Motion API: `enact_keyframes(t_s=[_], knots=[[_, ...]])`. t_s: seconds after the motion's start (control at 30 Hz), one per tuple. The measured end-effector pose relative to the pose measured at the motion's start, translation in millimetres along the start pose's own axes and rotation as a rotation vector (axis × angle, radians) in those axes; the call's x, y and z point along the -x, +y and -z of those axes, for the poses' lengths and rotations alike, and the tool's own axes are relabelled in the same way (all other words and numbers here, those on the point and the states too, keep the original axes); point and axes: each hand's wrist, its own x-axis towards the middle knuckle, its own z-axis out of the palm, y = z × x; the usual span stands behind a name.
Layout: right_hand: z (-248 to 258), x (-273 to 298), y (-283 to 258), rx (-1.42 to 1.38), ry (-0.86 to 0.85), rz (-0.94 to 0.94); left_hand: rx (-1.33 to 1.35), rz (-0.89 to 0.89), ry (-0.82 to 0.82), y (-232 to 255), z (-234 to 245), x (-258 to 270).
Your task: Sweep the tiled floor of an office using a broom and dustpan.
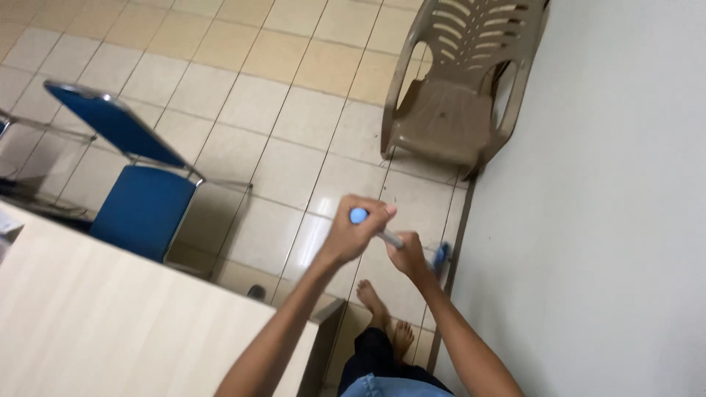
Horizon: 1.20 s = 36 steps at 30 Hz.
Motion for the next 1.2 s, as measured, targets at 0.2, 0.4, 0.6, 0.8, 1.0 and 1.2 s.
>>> enact_keyframes(t_s=[0.2,0.4,0.6,0.8,1.0,1.2], knots=[[0.2,-53.0,43.7,0.121,-0.156,0.115,0.106,0.106,0.062,-62.8,7.5,-26.9],[-50.8,-142.0,17.4,-0.062,-0.188,0.240,-0.042,0.242,0.042,-54.4,64.3,-59.8],[-56.5,-207.3,-22.0,-0.135,-0.220,0.275,-0.217,0.028,-0.034,-38.0,93.0,-91.0],[-24.1,-232.6,-72.8,-0.261,-0.523,0.057,0.035,-0.238,0.046,1.7,117.8,-121.5],[-6.1,-177.4,-44.4,-0.124,-0.484,0.015,0.125,0.012,0.360,-13.4,107.6,-133.2],[-43.1,-121.8,6.8,-0.131,-0.316,-0.036,0.143,0.210,0.288,-75.0,80.2,-120.0]])
